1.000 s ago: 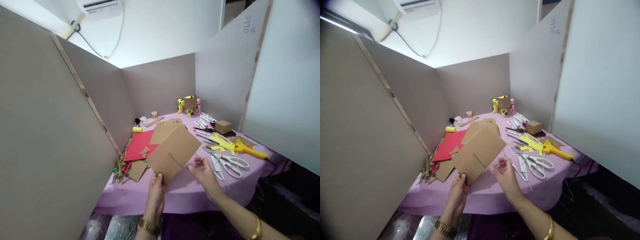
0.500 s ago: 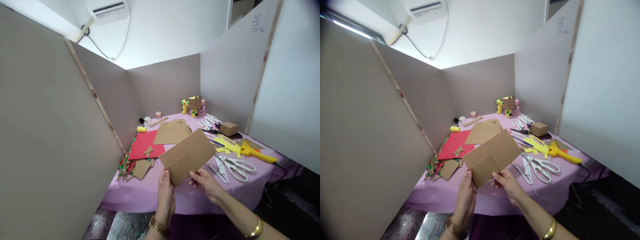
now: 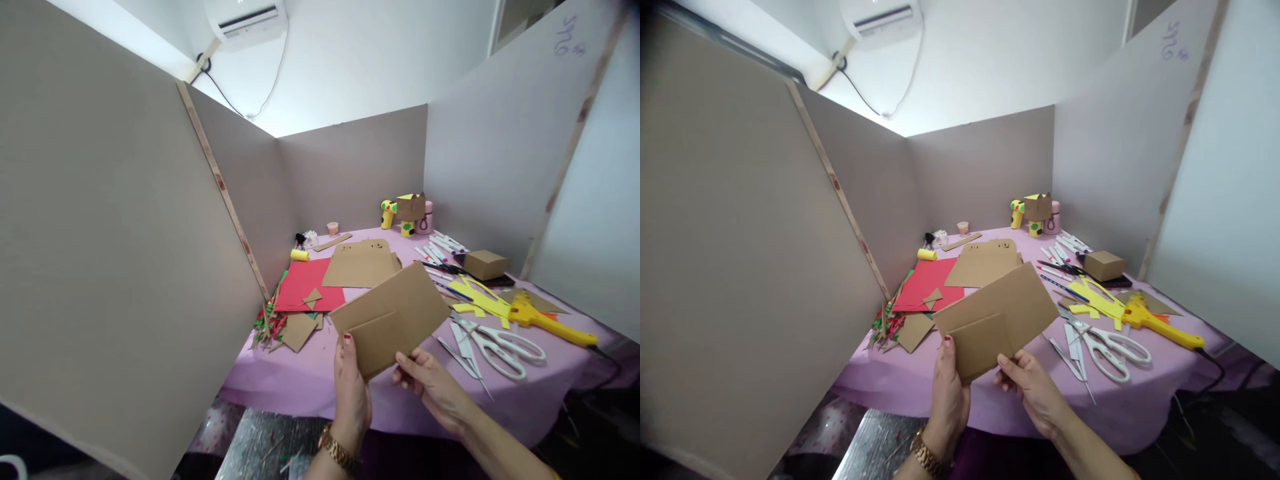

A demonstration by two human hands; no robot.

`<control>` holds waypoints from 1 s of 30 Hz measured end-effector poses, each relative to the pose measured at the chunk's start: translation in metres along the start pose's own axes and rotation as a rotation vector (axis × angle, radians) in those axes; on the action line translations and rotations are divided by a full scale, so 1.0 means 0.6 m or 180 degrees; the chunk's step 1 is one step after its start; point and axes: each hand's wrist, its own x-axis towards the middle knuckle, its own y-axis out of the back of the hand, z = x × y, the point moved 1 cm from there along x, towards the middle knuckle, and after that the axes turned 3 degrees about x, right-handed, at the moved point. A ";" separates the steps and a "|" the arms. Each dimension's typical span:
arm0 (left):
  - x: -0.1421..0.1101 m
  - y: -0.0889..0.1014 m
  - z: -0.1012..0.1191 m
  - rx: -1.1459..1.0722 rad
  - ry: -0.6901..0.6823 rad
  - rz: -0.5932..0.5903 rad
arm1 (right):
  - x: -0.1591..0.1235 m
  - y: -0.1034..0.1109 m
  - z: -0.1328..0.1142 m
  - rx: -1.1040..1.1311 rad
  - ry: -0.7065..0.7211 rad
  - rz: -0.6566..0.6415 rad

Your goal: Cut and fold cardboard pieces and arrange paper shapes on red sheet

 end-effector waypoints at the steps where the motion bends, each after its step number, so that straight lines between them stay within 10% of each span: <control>1: 0.000 -0.001 0.001 -0.0085 0.0044 -0.0015 | -0.001 0.001 -0.002 -0.0018 -0.0003 -0.0010; 30: 0.020 0.016 0.001 0.0611 0.0066 0.0024 | -0.006 -0.015 -0.009 0.0065 0.0116 -0.0128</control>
